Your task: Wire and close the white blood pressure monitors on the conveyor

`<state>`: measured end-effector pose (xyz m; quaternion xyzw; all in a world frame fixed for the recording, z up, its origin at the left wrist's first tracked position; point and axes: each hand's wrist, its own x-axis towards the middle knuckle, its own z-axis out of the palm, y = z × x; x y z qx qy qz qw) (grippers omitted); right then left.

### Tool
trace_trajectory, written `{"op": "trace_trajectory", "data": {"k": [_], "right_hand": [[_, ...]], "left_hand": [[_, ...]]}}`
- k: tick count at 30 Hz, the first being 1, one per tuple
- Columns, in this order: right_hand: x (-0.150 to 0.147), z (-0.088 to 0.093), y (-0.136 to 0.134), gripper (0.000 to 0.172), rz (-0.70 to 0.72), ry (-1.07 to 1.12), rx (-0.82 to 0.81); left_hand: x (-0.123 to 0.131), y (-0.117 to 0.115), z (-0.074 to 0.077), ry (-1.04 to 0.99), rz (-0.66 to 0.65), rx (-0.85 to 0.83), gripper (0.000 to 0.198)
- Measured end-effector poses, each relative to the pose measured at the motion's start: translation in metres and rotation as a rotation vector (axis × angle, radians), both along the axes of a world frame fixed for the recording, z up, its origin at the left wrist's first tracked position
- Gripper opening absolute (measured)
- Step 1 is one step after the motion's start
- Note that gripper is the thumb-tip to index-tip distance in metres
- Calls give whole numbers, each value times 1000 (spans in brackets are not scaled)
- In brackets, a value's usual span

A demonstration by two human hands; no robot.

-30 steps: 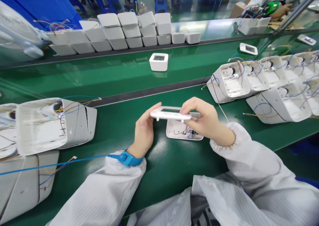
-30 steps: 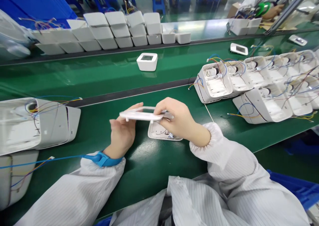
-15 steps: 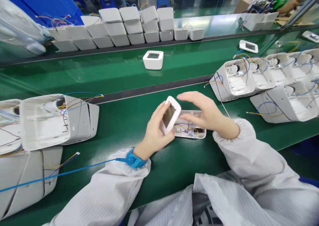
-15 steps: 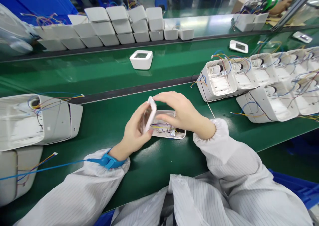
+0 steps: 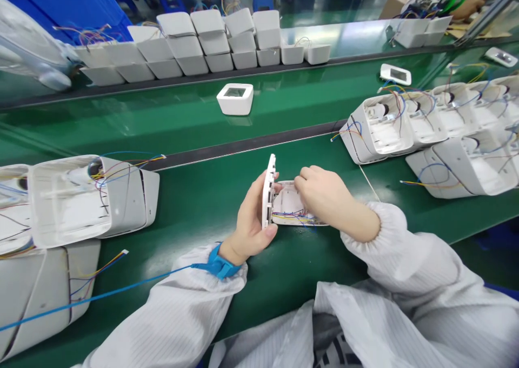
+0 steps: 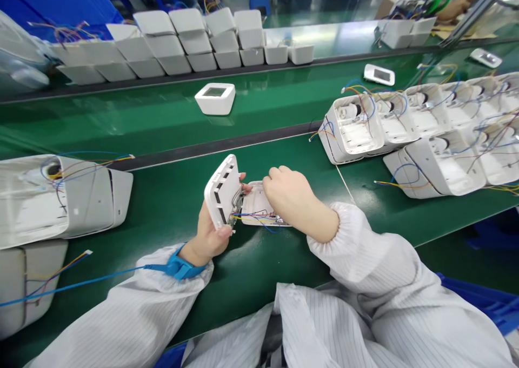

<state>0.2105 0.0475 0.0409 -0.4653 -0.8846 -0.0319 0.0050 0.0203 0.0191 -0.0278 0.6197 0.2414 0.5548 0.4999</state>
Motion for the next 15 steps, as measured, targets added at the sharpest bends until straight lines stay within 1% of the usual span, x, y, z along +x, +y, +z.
{"op": "trace_trajectory", "data": {"k": [2,3,6,8,11,15], "right_hand": [[-2,-7,2,7,62,89,37],[-3,-10,2,8,93,136,52],[-6,-18,3,28,117,266,69],[-8,-21,3,33,93,339,49],[-8,-21,4,27,80,433,5],[-6,-21,6,23,139,497,-19]], "left_hand": [[0,-1,-1,-21,14,-54,81],[0,-1,-1,-33,24,-81,82],[1,-2,-3,-71,36,-150,81],[1,-1,-4,-101,20,-166,80],[2,-1,-5,-119,-2,-154,79],[2,-1,-4,-110,-1,-156,80]]}}
